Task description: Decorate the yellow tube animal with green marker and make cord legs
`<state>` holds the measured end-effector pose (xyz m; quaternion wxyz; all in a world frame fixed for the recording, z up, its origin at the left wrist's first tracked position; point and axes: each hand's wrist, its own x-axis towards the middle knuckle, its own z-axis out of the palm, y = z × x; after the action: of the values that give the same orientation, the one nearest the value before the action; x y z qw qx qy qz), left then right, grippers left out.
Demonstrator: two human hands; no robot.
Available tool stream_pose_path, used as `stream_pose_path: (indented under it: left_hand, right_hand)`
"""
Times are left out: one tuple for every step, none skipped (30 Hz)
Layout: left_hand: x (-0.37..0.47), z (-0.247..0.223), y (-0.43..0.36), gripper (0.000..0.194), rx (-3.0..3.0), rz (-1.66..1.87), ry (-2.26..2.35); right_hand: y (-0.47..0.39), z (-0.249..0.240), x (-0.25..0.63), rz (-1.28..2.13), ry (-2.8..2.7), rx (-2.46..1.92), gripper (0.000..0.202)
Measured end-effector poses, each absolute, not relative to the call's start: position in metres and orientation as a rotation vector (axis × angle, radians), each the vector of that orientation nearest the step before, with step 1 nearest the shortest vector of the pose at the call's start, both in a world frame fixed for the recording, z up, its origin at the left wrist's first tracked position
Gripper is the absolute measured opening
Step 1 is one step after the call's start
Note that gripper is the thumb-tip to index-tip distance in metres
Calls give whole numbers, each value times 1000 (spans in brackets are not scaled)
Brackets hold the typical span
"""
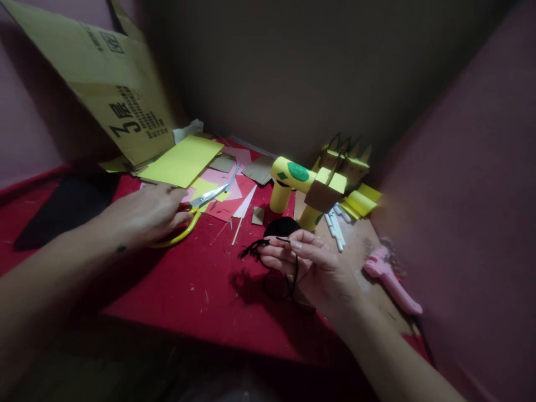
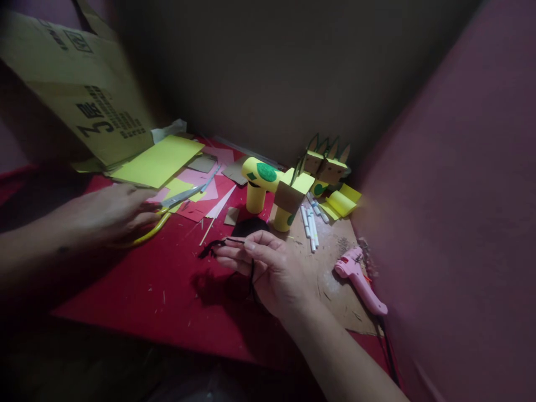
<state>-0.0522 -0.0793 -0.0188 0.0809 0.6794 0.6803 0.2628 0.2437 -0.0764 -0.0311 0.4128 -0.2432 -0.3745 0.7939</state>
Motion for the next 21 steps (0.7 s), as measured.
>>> stream_pose_path:
  left_hand:
    - [-45,-15,-81,24,2118,838,2023]
    - [-35,-11,-82,28,2157,856,1993]
    - [-24,-9,-84,34,2163,850,1892]
    - [-12,-7,-86,42,2028,892,1665]
    - [0,-7,-87,48,1852,859,1468]
    - [12,-7,-89,53,1689,788,1290]
    - [22,-7,-90,57,1542,745,1162]
    - [30,-8,-90,55,1436,761,1101]
    - [37,-9,-90,50,1370,751,1056]
    - [40,-10,-90,42,1332,759,1035]
    - [42,-10,-90,33,1324,769,1034]
    - [42,-10,-89,26,1339,776,1044]
    - [41,-10,-88,23,1370,784,1064]
    - [39,-9,-88,21,1406,798,1092]
    - [37,-8,-88,21,1444,815,1125]
    - [35,-6,-88,22,1478,836,1157]
    - [34,-5,-89,22,1508,866,1187]
    - [33,-4,-90,21,1534,901,1215]
    - [34,-4,-90,20,1566,938,1244]
    - [35,-4,-91,20,1613,973,1269]
    - [36,-4,-92,20,1673,1000,1295]
  right_hand:
    - [-76,-32,243,2006,-943,-602,17]
    - [-76,-33,243,2013,-945,-593,17]
    - [-76,-33,243,2021,-947,-586,17]
    - [-76,-34,242,2027,-947,-582,16]
    - [-76,-33,241,2029,-945,-579,16]
    - [-76,-33,241,2027,-944,-581,16]
    - [-76,-32,241,2019,-942,-586,16]
    - [-76,-31,241,2010,-942,-593,16]
    - [-76,-31,241,2001,-946,-598,16]
    - [-76,-30,242,1989,-953,-601,15]
    - [-76,-30,243,1976,-963,-600,16]
    - [-76,-29,245,1964,-975,-598,16]
    - [-76,-29,247,1951,-991,-597,16]
    - [-77,-29,249,1933,-1014,-604,16]
    - [-77,-29,252,1907,-1057,-623,14]
    - [-78,-29,254,1865,-1124,-649,11]
    - [-79,-28,256,1800,-1209,-680,9]
    - [-81,-27,258,1704,-1311,-716,8]
    - [-83,-26,258,1572,-1419,-748,8]
    - [-85,-25,258,1409,-1519,-777,9]
    - [-88,-23,258,1220,-1610,-790,9]
